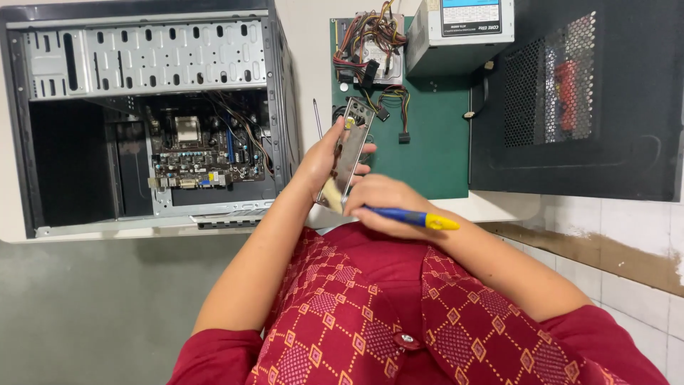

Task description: Cleaning a motherboard and I/O shield with a brush, then installing the motherboard into a computer case.

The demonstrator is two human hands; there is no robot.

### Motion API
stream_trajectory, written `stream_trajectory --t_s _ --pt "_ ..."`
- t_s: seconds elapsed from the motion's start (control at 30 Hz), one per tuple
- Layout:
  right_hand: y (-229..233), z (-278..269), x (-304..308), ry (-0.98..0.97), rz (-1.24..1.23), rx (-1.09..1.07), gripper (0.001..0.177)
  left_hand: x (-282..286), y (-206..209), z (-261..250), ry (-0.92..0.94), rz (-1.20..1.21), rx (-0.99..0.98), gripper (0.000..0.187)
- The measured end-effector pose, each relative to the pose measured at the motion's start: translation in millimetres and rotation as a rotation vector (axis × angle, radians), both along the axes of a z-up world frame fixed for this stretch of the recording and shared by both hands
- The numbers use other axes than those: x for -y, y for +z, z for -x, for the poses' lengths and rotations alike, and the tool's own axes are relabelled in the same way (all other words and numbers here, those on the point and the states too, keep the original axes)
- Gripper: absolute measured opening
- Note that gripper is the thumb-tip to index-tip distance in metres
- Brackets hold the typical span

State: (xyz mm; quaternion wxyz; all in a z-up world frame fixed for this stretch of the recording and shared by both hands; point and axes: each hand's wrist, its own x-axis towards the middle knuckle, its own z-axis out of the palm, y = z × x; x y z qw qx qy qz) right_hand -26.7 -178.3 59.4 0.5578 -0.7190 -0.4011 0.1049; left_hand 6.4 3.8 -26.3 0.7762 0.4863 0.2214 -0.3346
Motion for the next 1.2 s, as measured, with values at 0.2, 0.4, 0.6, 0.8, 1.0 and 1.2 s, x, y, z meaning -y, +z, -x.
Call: stream_trajectory --t_s 0.2,0.4,0.6,0.8,1.0,1.2 --pt "-48 -57 37 -0.21 0.071 0.141 0.013 6 22 8 -0.011 0.015 -0.052 0.071" --pt "-34 -40 37 -0.293 0.161 0.284 0.011 4 14 6 -0.025 0.03 -0.031 0.075" --pt "-10 -2 18 0.011 0.029 0.021 0.013 1 19 -3 0.02 0.02 0.011 0.076" --pt "-38 -46 45 -0.247 0.128 0.29 0.01 10 21 3 0.014 0.089 -0.012 0.077" --pt "-9 4 12 0.036 -0.028 0.105 0.014 9 23 1 0.023 0.076 -0.009 0.078" --pt "-21 -38 31 -0.077 0.019 0.19 0.013 18 -17 5 0.034 0.045 -0.038 0.071"
